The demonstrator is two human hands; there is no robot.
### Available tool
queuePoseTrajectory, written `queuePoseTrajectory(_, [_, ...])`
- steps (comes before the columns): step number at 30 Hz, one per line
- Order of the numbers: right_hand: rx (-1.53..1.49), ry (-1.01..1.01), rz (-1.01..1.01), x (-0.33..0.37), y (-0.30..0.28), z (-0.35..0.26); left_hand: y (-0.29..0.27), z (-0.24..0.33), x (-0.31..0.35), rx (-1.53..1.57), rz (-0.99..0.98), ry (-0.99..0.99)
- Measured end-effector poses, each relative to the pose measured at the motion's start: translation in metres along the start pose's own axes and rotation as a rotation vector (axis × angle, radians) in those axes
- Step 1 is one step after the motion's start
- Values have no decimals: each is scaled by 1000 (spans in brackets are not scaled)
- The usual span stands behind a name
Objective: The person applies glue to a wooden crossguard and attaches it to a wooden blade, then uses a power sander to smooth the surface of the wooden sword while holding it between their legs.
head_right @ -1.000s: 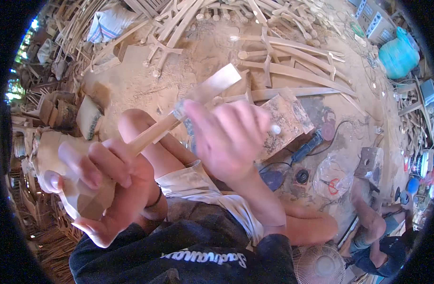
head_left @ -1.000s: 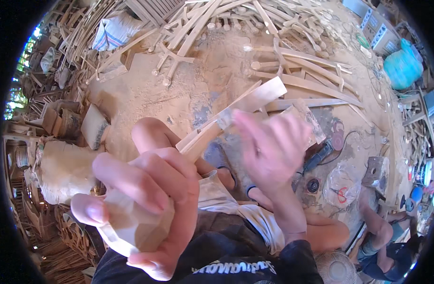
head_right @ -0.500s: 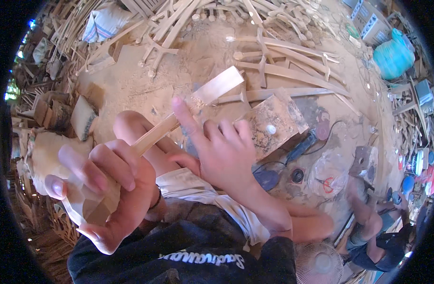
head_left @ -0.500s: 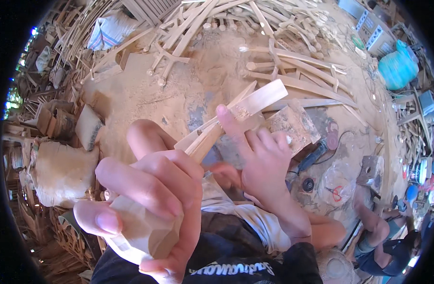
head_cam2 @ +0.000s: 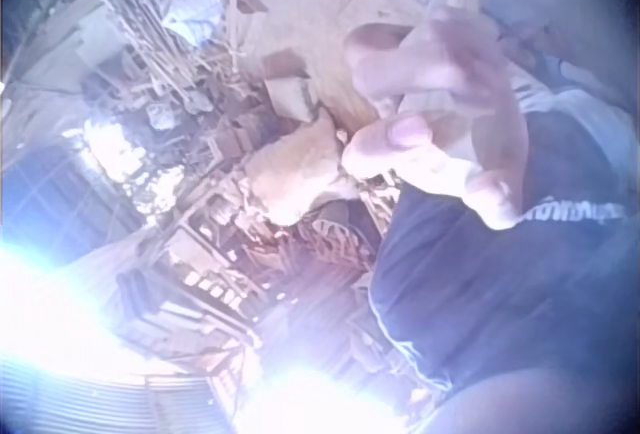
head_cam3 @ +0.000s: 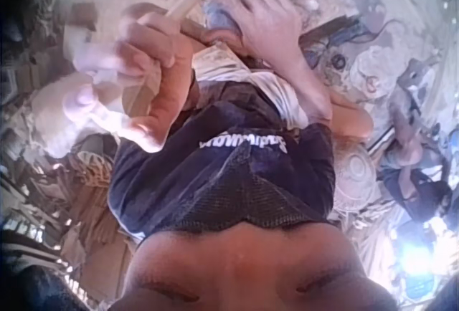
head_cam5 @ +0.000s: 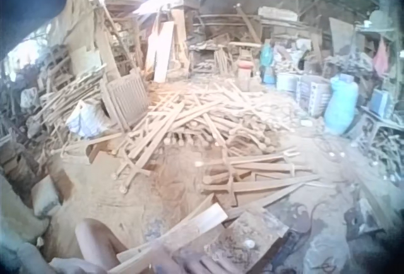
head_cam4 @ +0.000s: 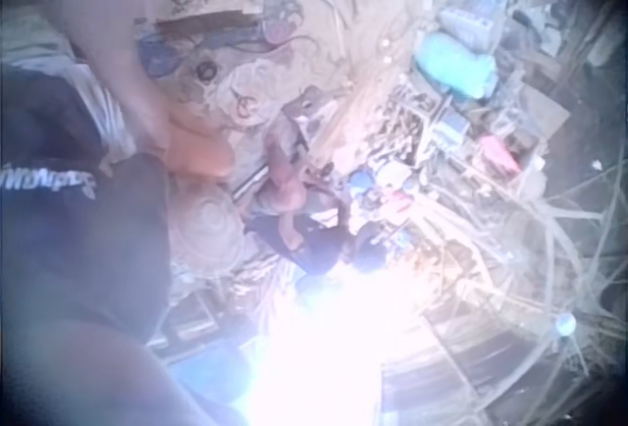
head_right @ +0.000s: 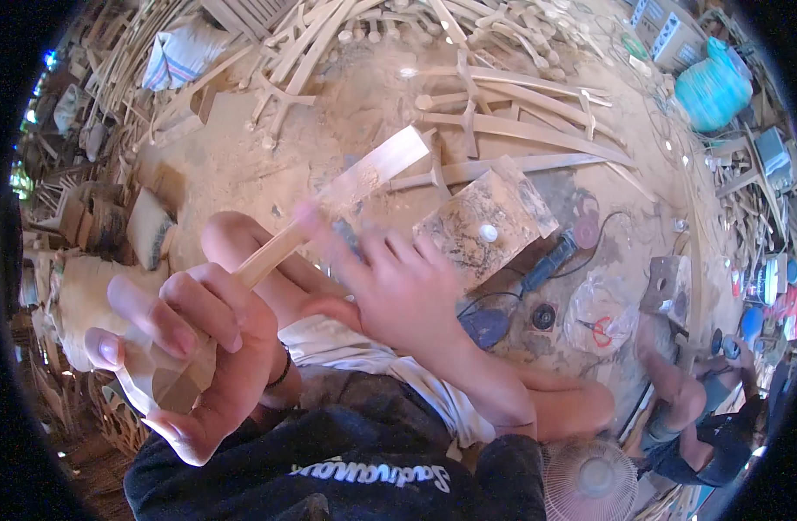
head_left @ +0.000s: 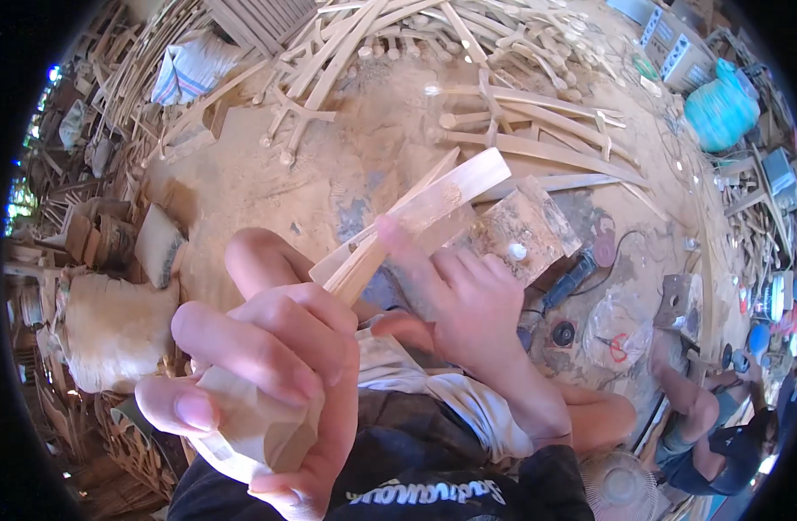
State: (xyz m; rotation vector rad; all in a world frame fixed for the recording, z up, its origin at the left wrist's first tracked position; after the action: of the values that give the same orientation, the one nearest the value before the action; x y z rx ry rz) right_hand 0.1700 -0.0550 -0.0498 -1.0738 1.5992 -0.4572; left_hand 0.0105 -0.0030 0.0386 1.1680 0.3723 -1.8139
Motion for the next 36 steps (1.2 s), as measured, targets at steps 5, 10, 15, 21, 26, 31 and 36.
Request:
queuePoseTrajectory(5, [-166,475,549,41,-13,64,0,3,1,-2,9,11])
queuePoseTrajectory(10, [-91,1066,747,177,47,176,-2,0,6,-4,-22,13])
queuePoseTrajectory(15, [-177,1024,245,250,140,215,-1,1,10,-6,34,36])
queuePoseTrajectory(21, [-310,1034,360,219,163,224,-5,5,8,-3,-6,38])
queuePoseTrajectory(26, [-892,917,666,139,98,109,-12,5,19,-18,-5,75])
queuePoseTrajectory(31, [-479,504,355,89,4,9,-9,2,21,-12,-13,130])
queuePoseTrajectory(36, [-505,411,347,53,-13,-16,-3,2,23,21,-10,115])
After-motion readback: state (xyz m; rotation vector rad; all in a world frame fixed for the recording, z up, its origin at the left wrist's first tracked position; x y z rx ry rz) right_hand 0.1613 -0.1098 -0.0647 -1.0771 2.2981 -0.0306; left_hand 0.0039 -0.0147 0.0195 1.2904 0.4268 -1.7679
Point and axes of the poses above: each hand's wrist, its own x-axis away from the middle knuckle, its own y-axis out of the palm, z = x × y, the point moved 2 cm from there along -x, towards the middle knuckle, and after that the axes turned 1 degree about z, right-handed, at the moved point
